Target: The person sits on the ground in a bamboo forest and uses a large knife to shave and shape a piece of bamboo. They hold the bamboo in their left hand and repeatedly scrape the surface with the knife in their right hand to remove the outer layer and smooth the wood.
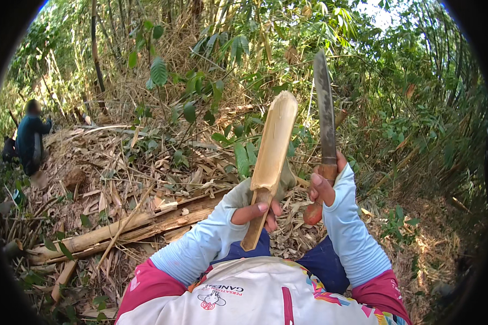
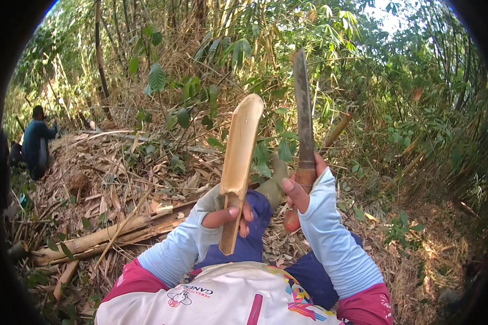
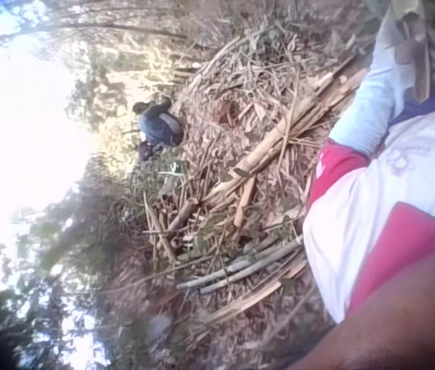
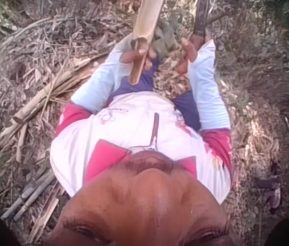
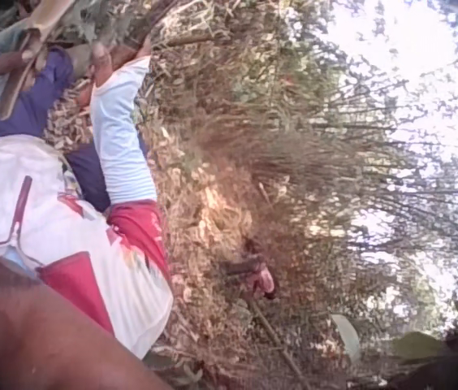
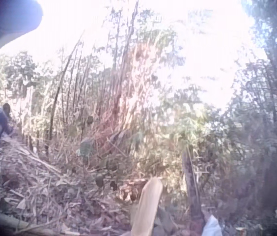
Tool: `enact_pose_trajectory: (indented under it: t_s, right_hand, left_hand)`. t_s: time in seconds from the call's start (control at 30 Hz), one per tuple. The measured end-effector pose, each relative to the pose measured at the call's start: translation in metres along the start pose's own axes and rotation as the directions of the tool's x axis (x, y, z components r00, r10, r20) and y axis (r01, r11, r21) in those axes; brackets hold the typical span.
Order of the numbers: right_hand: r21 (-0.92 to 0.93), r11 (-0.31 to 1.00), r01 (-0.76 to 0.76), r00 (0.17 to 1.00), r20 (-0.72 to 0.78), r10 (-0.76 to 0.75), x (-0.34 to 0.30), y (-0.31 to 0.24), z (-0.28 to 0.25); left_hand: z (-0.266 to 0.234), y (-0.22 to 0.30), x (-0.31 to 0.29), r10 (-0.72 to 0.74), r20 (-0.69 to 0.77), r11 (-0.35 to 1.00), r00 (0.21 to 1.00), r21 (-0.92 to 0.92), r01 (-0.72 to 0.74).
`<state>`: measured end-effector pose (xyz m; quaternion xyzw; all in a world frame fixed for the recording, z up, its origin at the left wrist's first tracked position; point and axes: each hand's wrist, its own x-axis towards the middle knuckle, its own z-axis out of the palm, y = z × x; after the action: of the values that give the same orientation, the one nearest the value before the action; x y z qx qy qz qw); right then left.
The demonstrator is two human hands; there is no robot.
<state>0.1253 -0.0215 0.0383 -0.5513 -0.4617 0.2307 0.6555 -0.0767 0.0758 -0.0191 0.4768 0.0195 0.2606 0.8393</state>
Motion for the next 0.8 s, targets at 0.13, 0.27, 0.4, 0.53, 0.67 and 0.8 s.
enact_pose_trajectory:
  t_s: [0.13, 0.27, 0.4, 0.53, 0.67, 0.8]
  right_hand:
    - [0.159, 0.987, 0.023, 0.997, 0.072, -0.035, 0.015, -0.014, -0.006]
    - [0.216, 0.976, -0.005, 0.994, 0.109, -0.019, 0.006, -0.013, -0.016]
    - [0.164, 0.986, 0.01, 0.999, 0.04, -0.017, -0.003, 0.003, -0.03]
    - [0.137, 0.99, -0.021, 1.0, 0.021, 0.018, -0.004, 0.006, -0.048]
    - [-0.024, 0.993, 0.117, 0.99, 0.079, -0.115, -0.004, 0.014, -0.062]
    - [0.015, 0.992, 0.129, 0.989, 0.075, -0.129, -0.011, 0.019, -0.061]
  left_hand:
    - [0.023, -0.007, 0.014, -0.08, -0.017, 0.995, 0.997, 0.062, 0.081]
    - [0.046, -0.026, 0.035, -0.095, -0.004, 0.993, 0.995, 0.068, 0.095]
    - [0.052, -0.048, 0.053, -0.169, 0.025, 0.983, 0.985, 0.084, 0.166]
    - [0.061, -0.048, 0.057, -0.237, 0.096, 0.915, 0.967, 0.356, 0.189]
    - [0.052, -0.031, 0.065, -0.112, 0.168, 0.913, 0.979, 0.407, 0.035]
    - [0.063, -0.013, 0.094, 0.305, 0.071, 0.693, 0.95, 0.667, -0.273]
